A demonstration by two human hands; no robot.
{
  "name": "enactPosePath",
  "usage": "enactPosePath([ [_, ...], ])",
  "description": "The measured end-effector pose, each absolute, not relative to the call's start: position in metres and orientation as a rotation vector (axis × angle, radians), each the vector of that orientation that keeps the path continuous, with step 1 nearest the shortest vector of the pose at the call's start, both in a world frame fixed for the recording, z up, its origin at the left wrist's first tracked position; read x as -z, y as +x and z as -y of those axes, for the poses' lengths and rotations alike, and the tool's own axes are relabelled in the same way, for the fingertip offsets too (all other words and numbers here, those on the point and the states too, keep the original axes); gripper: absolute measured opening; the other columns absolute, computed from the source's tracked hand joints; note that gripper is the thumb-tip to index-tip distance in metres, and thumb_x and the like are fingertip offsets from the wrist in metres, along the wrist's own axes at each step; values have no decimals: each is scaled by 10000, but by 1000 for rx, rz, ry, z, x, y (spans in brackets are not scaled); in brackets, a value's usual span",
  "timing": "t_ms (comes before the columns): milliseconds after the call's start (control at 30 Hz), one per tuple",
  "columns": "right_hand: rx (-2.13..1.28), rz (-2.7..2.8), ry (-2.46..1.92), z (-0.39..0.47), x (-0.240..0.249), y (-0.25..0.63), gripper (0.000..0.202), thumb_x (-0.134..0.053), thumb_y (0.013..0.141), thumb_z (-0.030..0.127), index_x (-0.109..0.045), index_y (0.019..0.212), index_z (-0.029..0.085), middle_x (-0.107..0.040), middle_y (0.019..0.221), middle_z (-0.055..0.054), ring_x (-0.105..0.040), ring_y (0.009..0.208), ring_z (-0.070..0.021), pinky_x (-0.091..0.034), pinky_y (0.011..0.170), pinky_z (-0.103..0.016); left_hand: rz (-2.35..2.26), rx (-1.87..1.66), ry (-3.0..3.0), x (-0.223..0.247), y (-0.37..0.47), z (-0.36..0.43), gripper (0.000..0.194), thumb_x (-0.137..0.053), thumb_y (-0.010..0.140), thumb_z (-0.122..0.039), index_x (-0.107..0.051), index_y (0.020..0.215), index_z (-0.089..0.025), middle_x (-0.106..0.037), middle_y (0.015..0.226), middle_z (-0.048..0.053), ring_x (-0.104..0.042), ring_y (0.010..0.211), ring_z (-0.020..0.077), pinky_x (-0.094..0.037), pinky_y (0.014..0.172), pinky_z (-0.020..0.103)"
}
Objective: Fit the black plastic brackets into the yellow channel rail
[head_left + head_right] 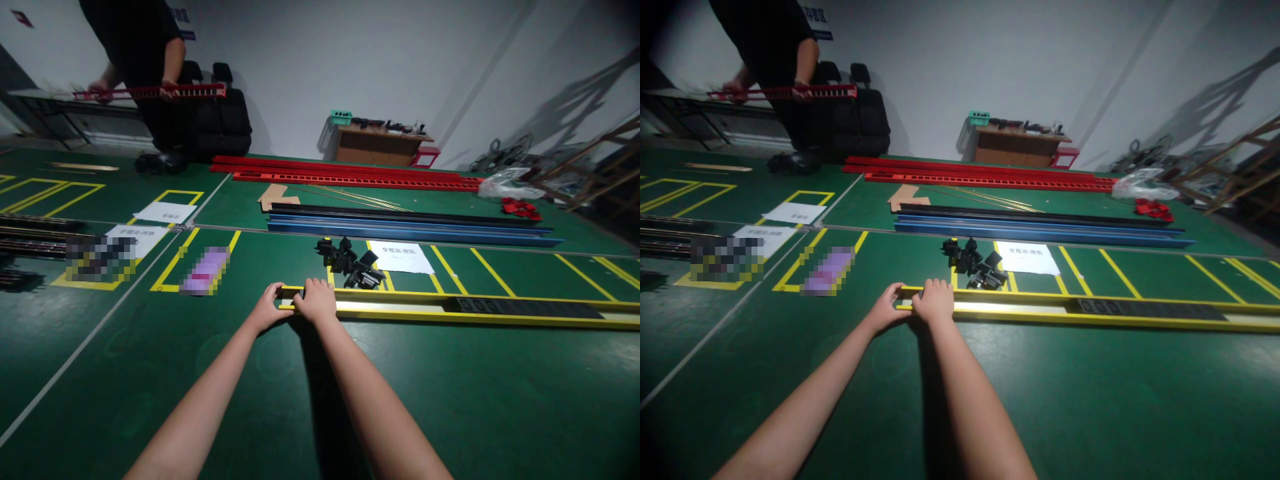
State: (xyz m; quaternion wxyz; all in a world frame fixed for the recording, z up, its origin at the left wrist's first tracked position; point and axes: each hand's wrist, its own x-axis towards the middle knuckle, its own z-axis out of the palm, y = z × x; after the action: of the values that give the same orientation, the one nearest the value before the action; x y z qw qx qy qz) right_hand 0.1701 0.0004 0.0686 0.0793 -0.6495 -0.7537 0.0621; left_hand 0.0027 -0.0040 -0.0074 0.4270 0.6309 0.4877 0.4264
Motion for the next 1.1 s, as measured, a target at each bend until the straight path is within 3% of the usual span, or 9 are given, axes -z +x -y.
enactPosePath([
  [200, -165, 2250, -1939, -2, -66, 168, 293, -435, 815, 394, -567, 941, 164, -592, 989, -118, -480, 954, -254, -297, 845, -380, -1224, -1056, 1592, 6, 2, 4, 733, -797, 538, -308, -416, 1154, -192, -509, 1173, 100, -526, 1118, 238, -413, 988, 419],
  [533, -114, 2237, -1913, 5, -71, 198, 619, -407, 722, 740, -572, 922, 178, -575, 996, -129, -458, 996, -282, -286, 872, -389, -1204, -1063, 1574, -3, 5, 8, 726, -797, 541, -325, -424, 1149, -194, -518, 1166, 105, -534, 1104, 241, -426, 970, 425],
  [733, -109, 2203, -1990, 4, -66, 192, 596, -384, 749, 707, -577, 922, 171, -582, 972, -138, -471, 983, -289, -275, 867, -400, -1186, -1078, 1572, -1, 5, 6, 715, -802, 531, -319, -431, 1128, -195, -520, 1159, 98, -529, 1112, 234, -416, 985, 413],
  [933, -99, 2216, -2010, 3, -65, 190, 460, -388, 808, 565, -573, 939, 165, -589, 986, -137, -481, 983, -286, -273, 865, -408, -1204, -1050, 1576, -5, 5, 8, 726, -796, 541, -329, -426, 1150, -195, -521, 1161, 101, -527, 1107, 236, -425, 966, 414],
  [1100, -114, 2241, -1983, 5, -69, 191, 585, -352, 784, 685, -572, 945, 167, -590, 986, -141, -483, 990, -296, -277, 864, -419, -1219, -1049, 1570, -7, 6, 8, 735, -802, 530, -336, -426, 1145, -194, -519, 1160, 102, -527, 1103, 237, -420, 970, 419],
])
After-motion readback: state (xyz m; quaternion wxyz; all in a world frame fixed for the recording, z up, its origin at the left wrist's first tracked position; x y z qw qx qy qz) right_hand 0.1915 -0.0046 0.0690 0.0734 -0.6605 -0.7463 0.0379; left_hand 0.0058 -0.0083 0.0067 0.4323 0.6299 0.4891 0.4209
